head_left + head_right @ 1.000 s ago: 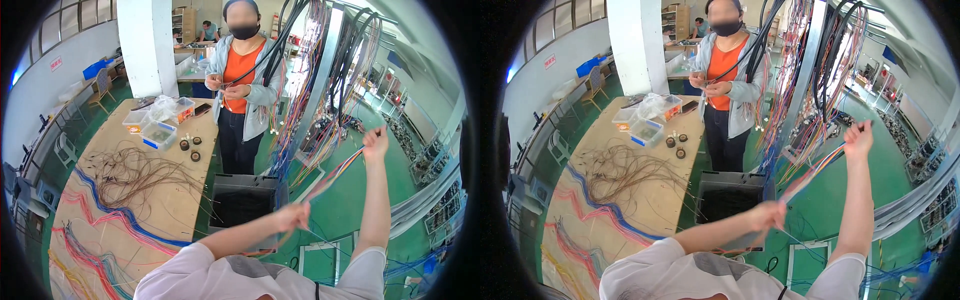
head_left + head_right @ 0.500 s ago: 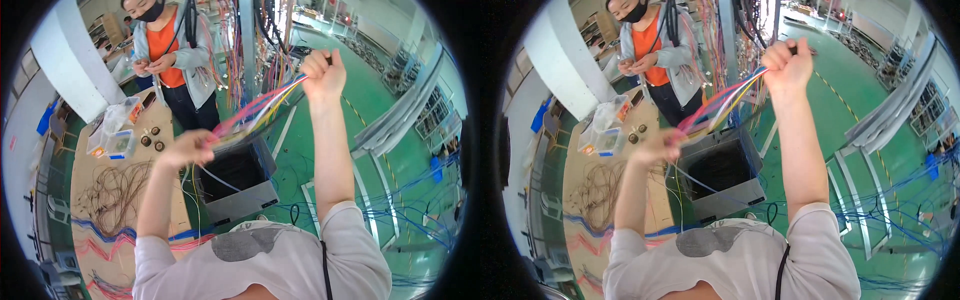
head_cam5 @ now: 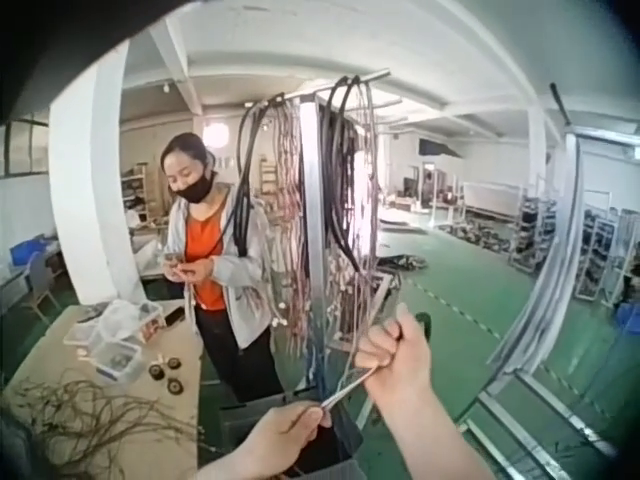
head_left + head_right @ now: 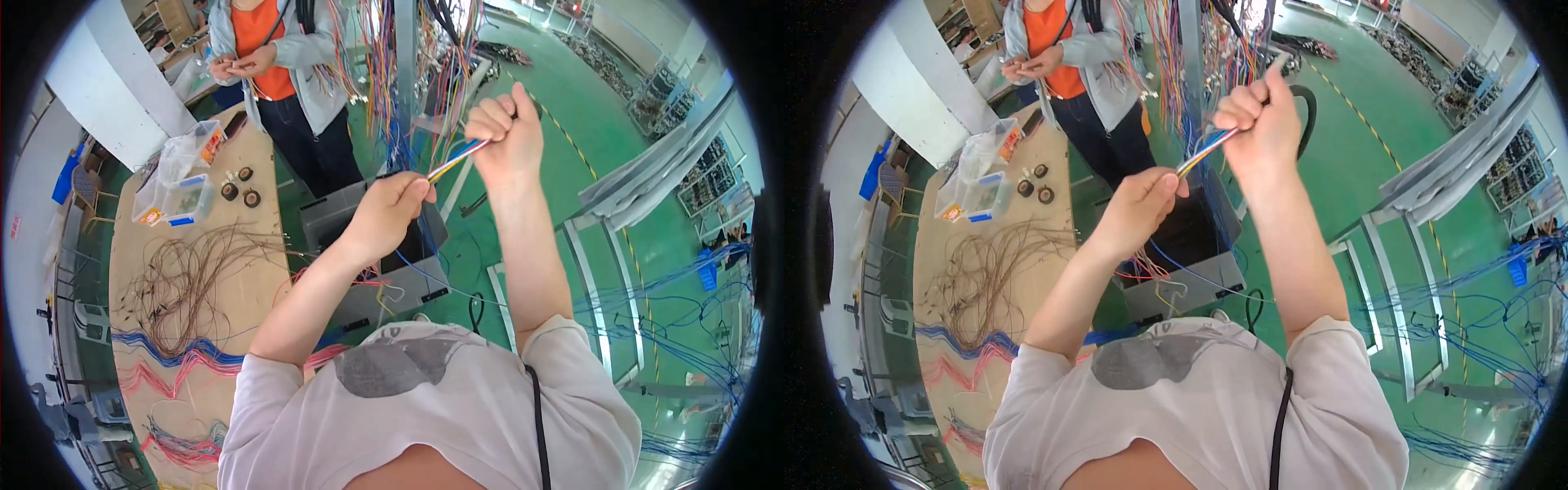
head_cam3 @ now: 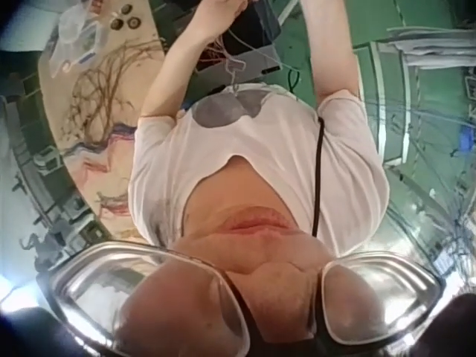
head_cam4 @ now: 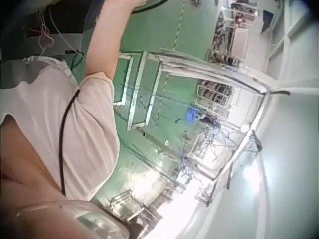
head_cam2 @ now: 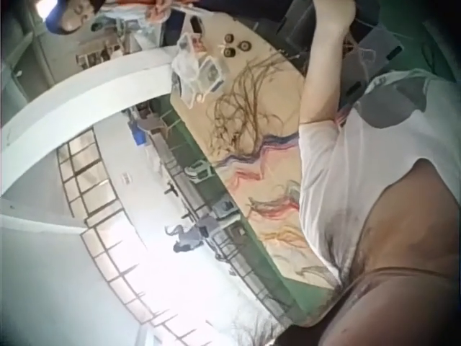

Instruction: Sort colored electrical wires into bundles and insert them into a protective black conduit sleeve using a guiding tool.

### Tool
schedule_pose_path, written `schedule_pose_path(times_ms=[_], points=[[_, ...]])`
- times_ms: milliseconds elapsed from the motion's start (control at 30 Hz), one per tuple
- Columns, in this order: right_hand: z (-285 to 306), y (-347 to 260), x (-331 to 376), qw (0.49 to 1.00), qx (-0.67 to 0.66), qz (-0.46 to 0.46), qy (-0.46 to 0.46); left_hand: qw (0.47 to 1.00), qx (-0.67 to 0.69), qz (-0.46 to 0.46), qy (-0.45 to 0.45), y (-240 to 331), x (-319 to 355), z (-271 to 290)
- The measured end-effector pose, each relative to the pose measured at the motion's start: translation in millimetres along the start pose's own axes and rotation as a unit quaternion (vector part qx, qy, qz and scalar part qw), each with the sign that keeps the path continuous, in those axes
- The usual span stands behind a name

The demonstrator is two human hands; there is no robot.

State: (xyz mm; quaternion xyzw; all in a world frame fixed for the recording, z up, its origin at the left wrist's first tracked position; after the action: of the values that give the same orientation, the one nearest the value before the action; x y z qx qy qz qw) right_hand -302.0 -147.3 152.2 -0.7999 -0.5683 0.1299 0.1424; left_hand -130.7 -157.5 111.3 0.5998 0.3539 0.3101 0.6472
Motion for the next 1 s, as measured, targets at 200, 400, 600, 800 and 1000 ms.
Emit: schedule_pose_path(times_ms=[200, 400, 600, 800, 1000], points=[[-14.0, 14.8, 22.5, 0.985, 0.062, 0.093, 0.132, 0.998, 0.008, 0.013, -0.055, -5.5, 5.6, -2.0], [-8.2, 28.3, 30.0, 0.984, 0.066, 0.077, 0.146, 0.984, -0.077, -0.127, 0.094, 6.7, 10.5, -24.0], [14.7, 16.7, 28.5, 0.987, -0.083, -0.012, 0.137, 0.96, -0.154, -0.205, 0.109, 3.8, 17.6, -26.2], [11.2, 27.8, 41.0, 0.991, 0.029, 0.016, 0.129, 0.987, -0.075, -0.125, 0.074, -12.5, 15.8, -24.8], [9.0, 38.6, 45.8, 0.991, 0.071, 0.022, 0.112, 0.997, 0.052, 0.034, -0.05, -24.8, 19.7, -23.9]])
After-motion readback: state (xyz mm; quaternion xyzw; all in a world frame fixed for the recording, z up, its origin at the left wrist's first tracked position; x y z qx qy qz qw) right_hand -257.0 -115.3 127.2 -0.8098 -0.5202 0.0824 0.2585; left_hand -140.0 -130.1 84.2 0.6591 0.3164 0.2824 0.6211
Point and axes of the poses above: each hand's wrist, its own x-axis away from the middle knuckle, its own z-axis out of the back of the hand, y = z × x, the point moved 2 cm from there along -x, towards the middle knuckle, and after that the axes turned 13 degrees about y, right-handed, at the moved point
